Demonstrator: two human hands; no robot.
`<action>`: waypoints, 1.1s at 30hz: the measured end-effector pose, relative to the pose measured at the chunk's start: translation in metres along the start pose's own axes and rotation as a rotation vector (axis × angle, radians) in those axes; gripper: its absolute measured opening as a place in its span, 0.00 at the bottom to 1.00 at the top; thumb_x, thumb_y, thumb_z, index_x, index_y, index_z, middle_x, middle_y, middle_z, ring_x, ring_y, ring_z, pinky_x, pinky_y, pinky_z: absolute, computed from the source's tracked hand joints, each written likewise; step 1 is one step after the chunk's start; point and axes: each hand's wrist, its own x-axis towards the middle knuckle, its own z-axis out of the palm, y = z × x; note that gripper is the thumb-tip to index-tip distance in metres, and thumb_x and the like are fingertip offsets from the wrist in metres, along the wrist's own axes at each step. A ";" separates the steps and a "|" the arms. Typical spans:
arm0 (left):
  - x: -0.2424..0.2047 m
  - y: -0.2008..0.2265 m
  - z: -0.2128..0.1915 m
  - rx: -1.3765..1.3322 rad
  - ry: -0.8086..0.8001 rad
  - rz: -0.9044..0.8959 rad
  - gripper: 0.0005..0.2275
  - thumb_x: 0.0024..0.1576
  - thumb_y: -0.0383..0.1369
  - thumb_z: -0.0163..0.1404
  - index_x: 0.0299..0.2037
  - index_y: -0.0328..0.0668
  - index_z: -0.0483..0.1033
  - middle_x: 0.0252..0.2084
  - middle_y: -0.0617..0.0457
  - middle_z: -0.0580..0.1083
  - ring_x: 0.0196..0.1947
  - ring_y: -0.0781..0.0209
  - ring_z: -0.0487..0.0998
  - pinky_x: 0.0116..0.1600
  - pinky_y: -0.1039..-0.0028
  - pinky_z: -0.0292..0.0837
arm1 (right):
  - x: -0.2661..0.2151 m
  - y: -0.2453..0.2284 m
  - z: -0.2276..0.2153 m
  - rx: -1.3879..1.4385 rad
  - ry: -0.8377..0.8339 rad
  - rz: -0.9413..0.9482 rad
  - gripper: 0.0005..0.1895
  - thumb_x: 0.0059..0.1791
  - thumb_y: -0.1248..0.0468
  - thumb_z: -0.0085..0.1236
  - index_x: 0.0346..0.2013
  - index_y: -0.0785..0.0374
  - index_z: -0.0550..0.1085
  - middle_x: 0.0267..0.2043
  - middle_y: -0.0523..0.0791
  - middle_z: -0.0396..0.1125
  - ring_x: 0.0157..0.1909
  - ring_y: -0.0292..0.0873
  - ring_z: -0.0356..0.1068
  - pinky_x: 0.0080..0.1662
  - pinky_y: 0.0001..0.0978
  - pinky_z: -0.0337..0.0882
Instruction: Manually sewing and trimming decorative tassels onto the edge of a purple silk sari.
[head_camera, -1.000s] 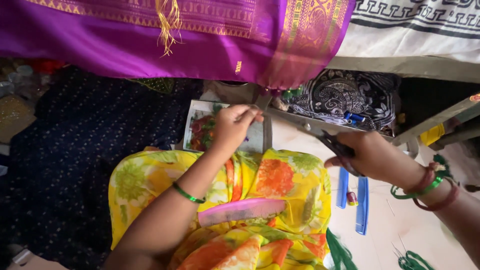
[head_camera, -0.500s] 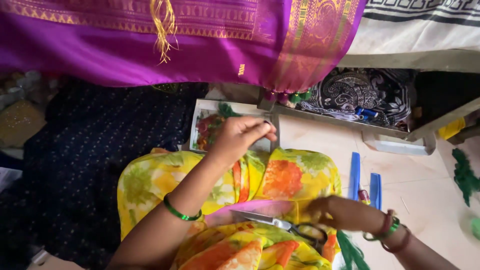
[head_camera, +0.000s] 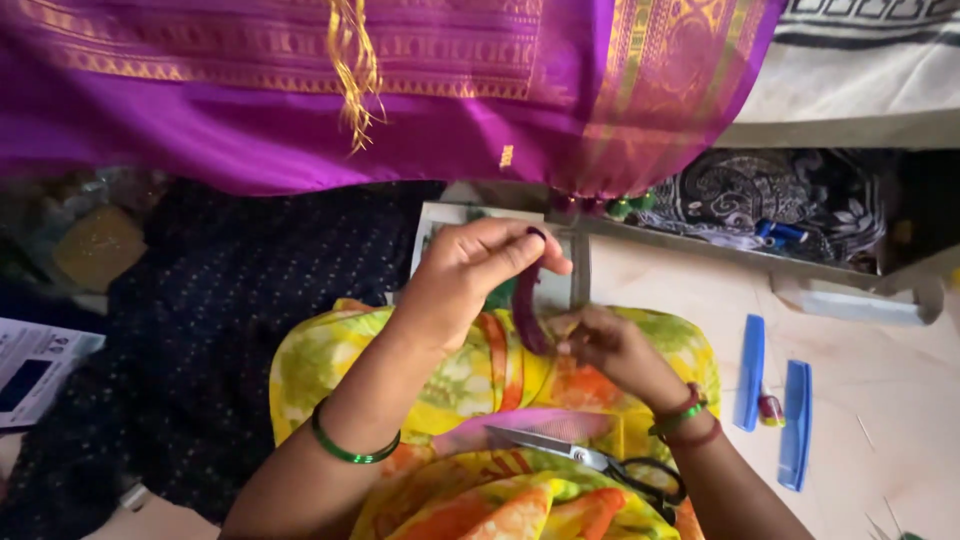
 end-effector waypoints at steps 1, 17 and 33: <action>0.001 0.000 0.004 -0.005 -0.001 -0.009 0.09 0.66 0.30 0.49 0.44 0.32 0.82 0.42 0.51 0.81 0.47 0.65 0.81 0.58 0.74 0.74 | 0.005 0.001 0.001 0.004 0.002 0.009 0.21 0.50 0.72 0.62 0.58 0.63 0.75 0.45 0.44 0.72 0.44 0.35 0.72 0.47 0.29 0.74; 0.012 0.017 0.020 -0.258 -0.088 -0.095 0.08 0.68 0.29 0.47 0.46 0.32 0.79 0.45 0.48 0.80 0.49 0.59 0.81 0.57 0.68 0.76 | 0.054 0.016 0.041 1.115 -0.022 0.184 0.16 0.51 0.74 0.46 0.55 0.67 0.69 0.51 0.50 0.72 0.49 0.46 0.74 0.52 0.39 0.74; -0.013 -0.115 -0.077 1.156 0.357 0.031 0.11 0.53 0.40 0.62 0.32 0.38 0.83 0.36 0.46 0.81 0.37 0.47 0.81 0.43 0.63 0.76 | 0.039 -0.039 -0.067 -0.441 0.963 -0.176 0.25 0.50 0.77 0.53 0.61 0.64 0.64 0.38 0.45 0.76 0.38 0.33 0.74 0.39 0.25 0.71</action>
